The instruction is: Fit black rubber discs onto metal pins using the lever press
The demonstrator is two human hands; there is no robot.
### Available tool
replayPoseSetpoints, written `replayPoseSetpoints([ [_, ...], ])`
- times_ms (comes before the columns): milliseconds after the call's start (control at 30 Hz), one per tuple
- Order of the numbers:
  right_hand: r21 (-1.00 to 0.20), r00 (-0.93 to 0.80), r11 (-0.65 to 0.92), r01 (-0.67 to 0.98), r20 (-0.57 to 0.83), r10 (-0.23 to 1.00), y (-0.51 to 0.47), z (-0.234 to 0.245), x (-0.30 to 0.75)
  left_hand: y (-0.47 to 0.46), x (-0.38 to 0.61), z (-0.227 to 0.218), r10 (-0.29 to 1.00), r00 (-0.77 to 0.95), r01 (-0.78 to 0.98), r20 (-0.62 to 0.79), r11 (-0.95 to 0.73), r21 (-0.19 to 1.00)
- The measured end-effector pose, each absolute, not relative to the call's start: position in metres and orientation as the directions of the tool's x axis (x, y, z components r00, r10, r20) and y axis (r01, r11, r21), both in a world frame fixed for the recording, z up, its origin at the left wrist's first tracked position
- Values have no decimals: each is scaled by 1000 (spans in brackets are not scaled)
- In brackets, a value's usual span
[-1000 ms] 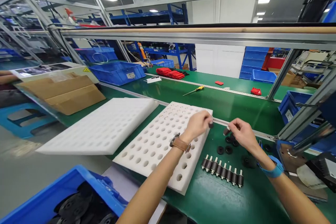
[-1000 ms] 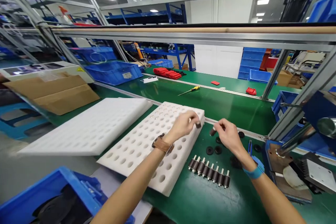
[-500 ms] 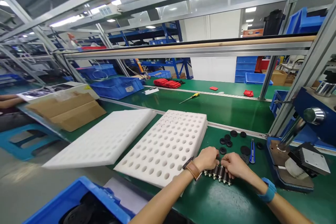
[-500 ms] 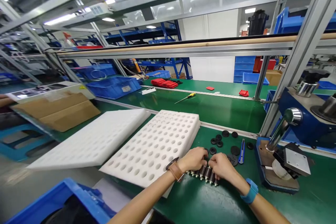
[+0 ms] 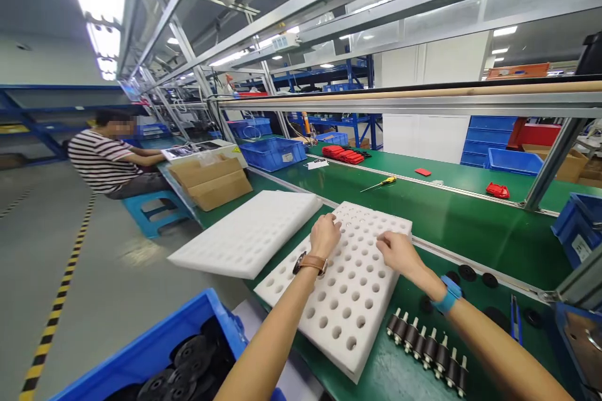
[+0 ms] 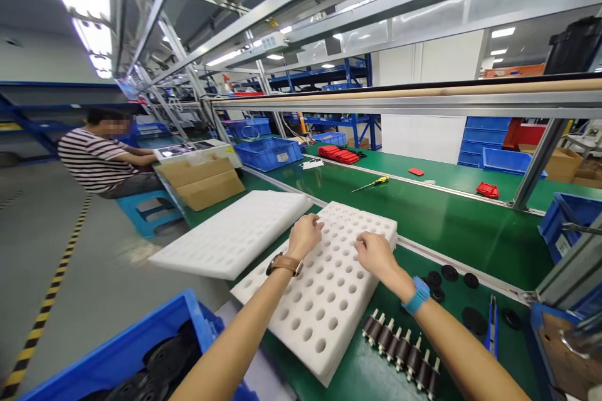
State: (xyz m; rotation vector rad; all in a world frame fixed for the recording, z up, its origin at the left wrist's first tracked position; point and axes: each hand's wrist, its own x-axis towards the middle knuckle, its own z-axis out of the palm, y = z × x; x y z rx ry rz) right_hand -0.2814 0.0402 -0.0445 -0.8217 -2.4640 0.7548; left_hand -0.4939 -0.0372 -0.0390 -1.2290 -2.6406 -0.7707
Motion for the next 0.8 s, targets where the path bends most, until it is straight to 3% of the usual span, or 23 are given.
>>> replayPoseSetpoints([
  [167, -547, -769, 727, 415, 217, 602, 60, -47, -390, -26, -517, -69, 614, -713, 701, 340, 596, 392],
  [333, -530, -755, 728, 435, 226, 616, 74, -72, -434, -23, -526, -85, 596, -709, 704, 375, 587, 399],
  [533, -593, -709, 718, 363, 324, 626, 76, -89, -433, -19, -529, -94, 542, -715, 699, 441, 555, 451],
  [800, -720, -426, 675, 162, 566, 706, 57, -39, -357, -25, -519, -84, 396, -715, 699, 576, 422, 578],
])
